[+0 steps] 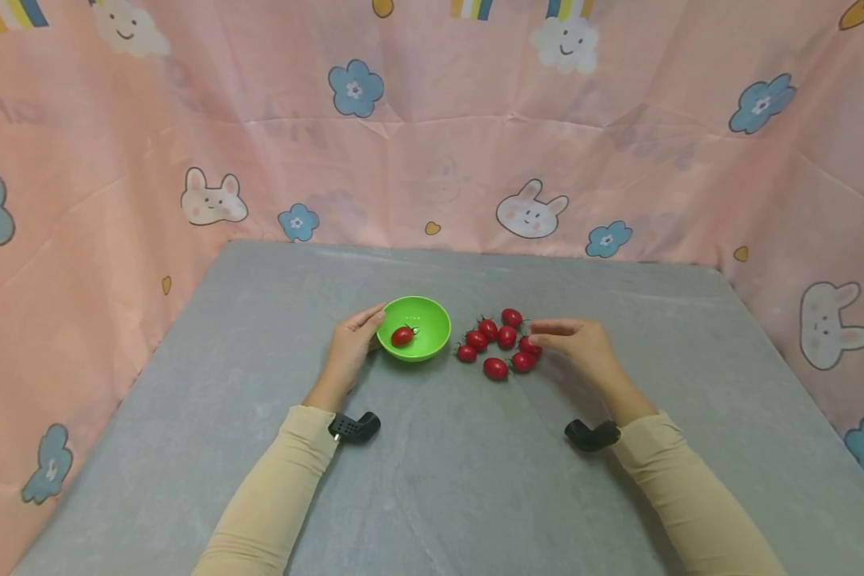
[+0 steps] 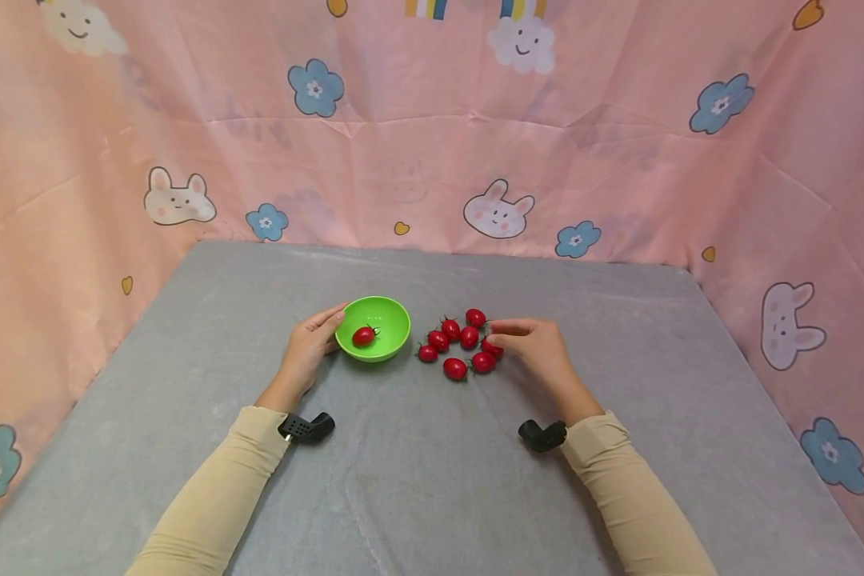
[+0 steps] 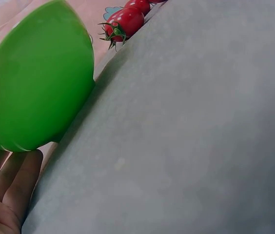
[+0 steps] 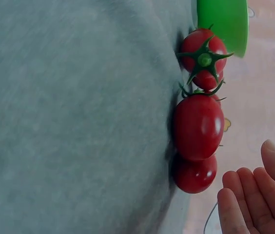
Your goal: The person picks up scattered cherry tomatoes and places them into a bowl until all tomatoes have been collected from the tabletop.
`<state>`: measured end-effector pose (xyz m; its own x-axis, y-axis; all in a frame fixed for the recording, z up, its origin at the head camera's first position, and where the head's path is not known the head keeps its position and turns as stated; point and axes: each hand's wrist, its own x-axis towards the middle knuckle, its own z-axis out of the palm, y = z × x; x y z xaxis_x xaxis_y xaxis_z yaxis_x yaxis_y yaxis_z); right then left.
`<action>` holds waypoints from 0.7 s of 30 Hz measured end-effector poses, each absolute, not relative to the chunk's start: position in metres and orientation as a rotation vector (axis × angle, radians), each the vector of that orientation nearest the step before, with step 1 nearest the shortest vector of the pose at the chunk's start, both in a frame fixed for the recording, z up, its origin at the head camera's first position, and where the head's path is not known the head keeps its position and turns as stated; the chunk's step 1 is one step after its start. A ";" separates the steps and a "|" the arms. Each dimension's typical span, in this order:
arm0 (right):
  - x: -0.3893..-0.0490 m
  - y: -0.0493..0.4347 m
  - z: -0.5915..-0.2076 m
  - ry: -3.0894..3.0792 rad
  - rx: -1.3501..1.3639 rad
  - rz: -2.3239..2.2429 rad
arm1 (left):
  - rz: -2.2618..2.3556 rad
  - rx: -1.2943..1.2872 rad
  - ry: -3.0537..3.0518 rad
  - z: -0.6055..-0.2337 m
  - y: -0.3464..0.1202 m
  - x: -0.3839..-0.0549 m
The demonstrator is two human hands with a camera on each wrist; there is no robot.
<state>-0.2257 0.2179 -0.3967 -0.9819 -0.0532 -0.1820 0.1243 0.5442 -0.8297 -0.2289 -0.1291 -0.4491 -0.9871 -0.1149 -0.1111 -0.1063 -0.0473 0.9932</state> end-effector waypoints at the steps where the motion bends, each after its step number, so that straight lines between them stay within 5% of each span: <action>1: -0.226 0.218 -0.398 2.594 0.065 -1.413 | -2.252 0.252 -2.170 -0.449 -0.129 -0.229; 21: -0.228 0.224 -0.406 2.555 0.082 -1.385 | -2.284 0.244 -2.153 -0.447 -0.129 -0.227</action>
<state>-0.2280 0.2240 -0.4056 -0.9712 -0.0615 -0.2302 0.1593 0.5505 -0.8195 -0.2273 -0.1287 -0.4470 -0.9879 -0.1014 -0.1169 -0.1107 -0.0648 0.9917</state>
